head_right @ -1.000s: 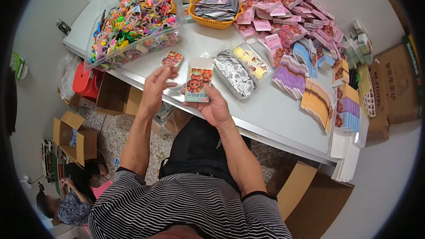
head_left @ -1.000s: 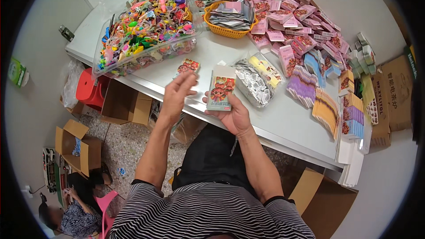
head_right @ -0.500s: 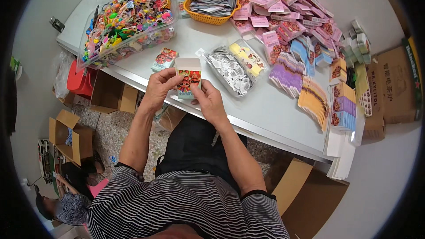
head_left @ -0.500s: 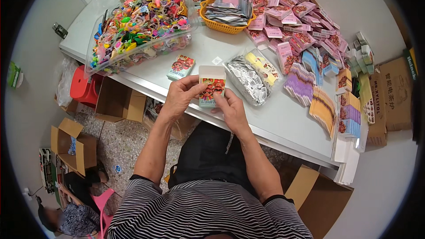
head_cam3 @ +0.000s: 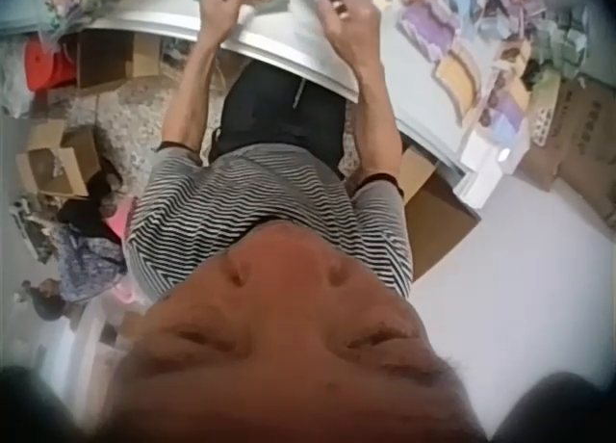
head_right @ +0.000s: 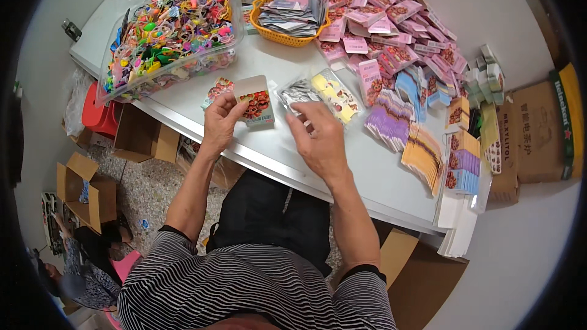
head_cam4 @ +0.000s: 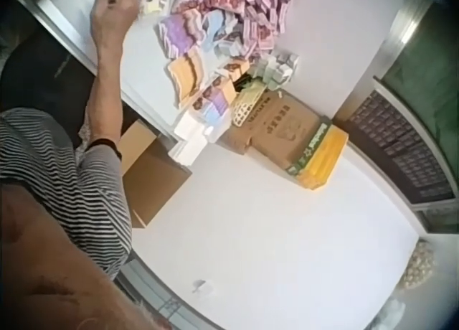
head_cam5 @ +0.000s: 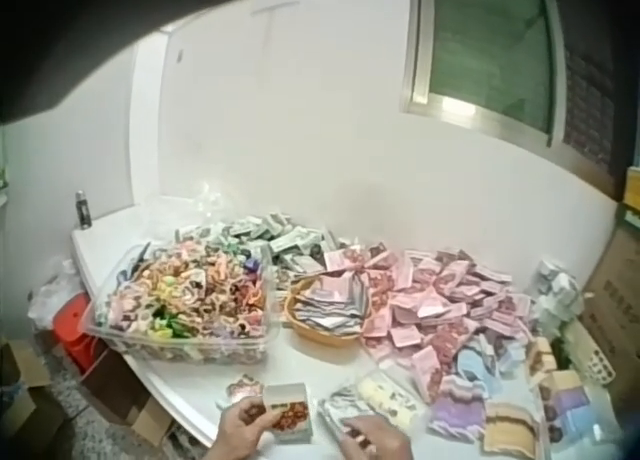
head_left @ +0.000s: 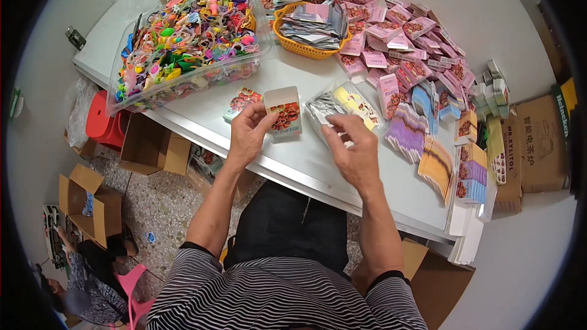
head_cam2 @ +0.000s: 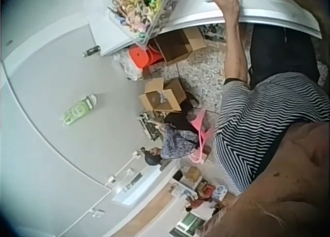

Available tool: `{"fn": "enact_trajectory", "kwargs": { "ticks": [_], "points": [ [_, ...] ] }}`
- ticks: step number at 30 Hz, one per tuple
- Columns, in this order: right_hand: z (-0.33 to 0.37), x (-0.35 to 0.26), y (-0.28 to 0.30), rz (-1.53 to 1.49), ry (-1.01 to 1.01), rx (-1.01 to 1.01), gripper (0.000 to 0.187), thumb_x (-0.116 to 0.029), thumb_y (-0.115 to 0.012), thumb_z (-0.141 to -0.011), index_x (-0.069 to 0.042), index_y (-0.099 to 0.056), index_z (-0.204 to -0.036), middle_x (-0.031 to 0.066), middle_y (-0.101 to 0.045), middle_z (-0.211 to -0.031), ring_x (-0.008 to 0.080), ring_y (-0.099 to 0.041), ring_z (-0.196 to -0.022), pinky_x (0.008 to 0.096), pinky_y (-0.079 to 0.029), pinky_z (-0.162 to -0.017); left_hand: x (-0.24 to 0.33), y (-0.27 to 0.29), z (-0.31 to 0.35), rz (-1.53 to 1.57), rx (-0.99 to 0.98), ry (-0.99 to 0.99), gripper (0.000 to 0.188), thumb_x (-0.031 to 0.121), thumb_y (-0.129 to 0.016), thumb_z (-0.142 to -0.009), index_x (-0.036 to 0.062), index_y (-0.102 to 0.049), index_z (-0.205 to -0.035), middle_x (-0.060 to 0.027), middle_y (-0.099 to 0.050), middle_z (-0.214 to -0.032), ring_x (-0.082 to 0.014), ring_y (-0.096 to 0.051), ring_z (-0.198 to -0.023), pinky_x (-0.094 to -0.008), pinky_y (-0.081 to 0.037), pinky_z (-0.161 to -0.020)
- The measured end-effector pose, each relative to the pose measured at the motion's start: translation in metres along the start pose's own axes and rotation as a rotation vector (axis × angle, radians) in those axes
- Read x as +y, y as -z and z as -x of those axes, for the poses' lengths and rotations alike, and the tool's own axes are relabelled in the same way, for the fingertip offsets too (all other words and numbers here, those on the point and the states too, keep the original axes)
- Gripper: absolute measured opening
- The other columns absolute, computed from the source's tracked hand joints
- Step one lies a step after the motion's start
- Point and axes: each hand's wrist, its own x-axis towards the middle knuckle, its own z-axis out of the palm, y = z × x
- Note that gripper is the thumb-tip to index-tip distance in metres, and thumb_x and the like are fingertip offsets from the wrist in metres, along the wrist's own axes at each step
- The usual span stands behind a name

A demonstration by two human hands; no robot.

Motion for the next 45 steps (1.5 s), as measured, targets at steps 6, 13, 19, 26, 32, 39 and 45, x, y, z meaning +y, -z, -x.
{"fn": "enact_trajectory", "kwargs": {
  "ticks": [6, 13, 19, 26, 32, 39, 45],
  "points": [
    [-0.15, 0.046, -0.014, 0.155, 0.19, -0.013, 0.034, -0.018, -0.064, -0.097, -0.002, -0.062, -0.127, 0.0178, -0.069, -0.111, 0.0268, -0.068, -0.099, 0.0377, -0.054, -0.084, -0.015, 0.011, -0.021, -0.076, 0.065, -0.012, 0.033, 0.006, -0.071, -0.093, -0.006, -0.06, -0.122, -0.01, -0.072, -0.104, -0.0142, -0.069, -0.094, -0.0284, -0.056, -0.085],
    [-0.344, 0.149, -0.075, 0.392, 0.539, -0.278, 0.054, -0.022, -0.059, -0.098, 0.001, -0.042, -0.145, 0.0294, -0.053, -0.137, 0.0433, -0.051, -0.128, 0.0446, -0.039, -0.11, -0.016, 0.018, -0.061, -0.201, 0.062, 0.005, 0.038, 0.006, -0.074, -0.09, -0.0051, -0.063, -0.124, -0.0111, -0.073, -0.103, -0.0153, -0.07, -0.089, -0.0288, -0.055, -0.082],
    [-0.411, 0.181, -0.117, 0.69, 0.287, -0.632, 0.043, -0.032, -0.046, -0.104, 0.0, -0.053, -0.132, 0.029, -0.058, -0.129, 0.0433, -0.056, -0.12, 0.0466, -0.045, -0.101, -0.033, 0.035, -0.091, -0.204, 0.078, 0.024, 0.04, 0.005, -0.075, -0.089, -0.0061, -0.061, -0.125, -0.0123, -0.072, -0.106, -0.0154, -0.069, -0.091, -0.029, -0.056, -0.083],
    [-0.402, 0.17, -0.127, 0.874, 0.594, -0.338, 0.02, -0.02, -0.051, -0.098, -0.005, -0.062, -0.105, 0.0183, -0.069, -0.091, 0.0398, -0.068, -0.088, 0.0494, -0.054, -0.077, -0.037, 0.053, -0.11, -0.157, 0.09, 0.015, 0.04, 0.006, -0.074, -0.09, -0.0057, -0.06, -0.126, -0.012, -0.072, -0.106, -0.016, -0.069, -0.094, -0.0298, -0.055, -0.087],
    [-0.371, 0.155, -0.108, 0.845, 0.621, -0.128, 0.011, -0.015, -0.058, -0.093, -0.008, -0.067, -0.093, 0.0126, -0.069, -0.086, 0.0329, -0.069, -0.079, 0.0446, -0.055, -0.068, -0.034, 0.045, -0.083, -0.112, 0.086, -0.005, 0.042, 0.009, -0.07, -0.095, -0.0041, -0.057, -0.132, -0.0109, -0.07, -0.111, -0.0162, -0.068, -0.098, -0.0305, -0.054, -0.09],
    [-0.318, 0.11, -0.068, 0.808, 0.623, -0.033, 0.012, -0.016, -0.066, -0.092, -0.01, -0.073, -0.1, 0.0099, -0.071, -0.087, 0.0281, -0.07, -0.076, 0.0398, -0.055, -0.066, -0.018, 0.032, -0.047, -0.049, 0.136, -0.044, 0.044, 0.007, -0.061, -0.1, -0.0037, -0.05, -0.141, -0.0108, -0.066, -0.122, -0.0162, -0.063, -0.11, -0.0299, -0.05, -0.097],
    [-0.219, 0.032, -0.022, -0.08, 0.212, 0.095, 0.012, -0.008, -0.067, -0.096, 0.001, -0.069, -0.103, 0.0071, -0.072, -0.088, 0.0138, -0.066, -0.072, 0.0282, -0.053, -0.063, -0.005, 0.039, -0.037, 0.032, 0.119, -0.009, 0.043, 0.005, -0.067, -0.097, -0.0074, -0.055, -0.136, -0.0116, -0.068, -0.121, -0.0158, -0.065, -0.106, -0.0294, -0.052, -0.095]
  ]
}}
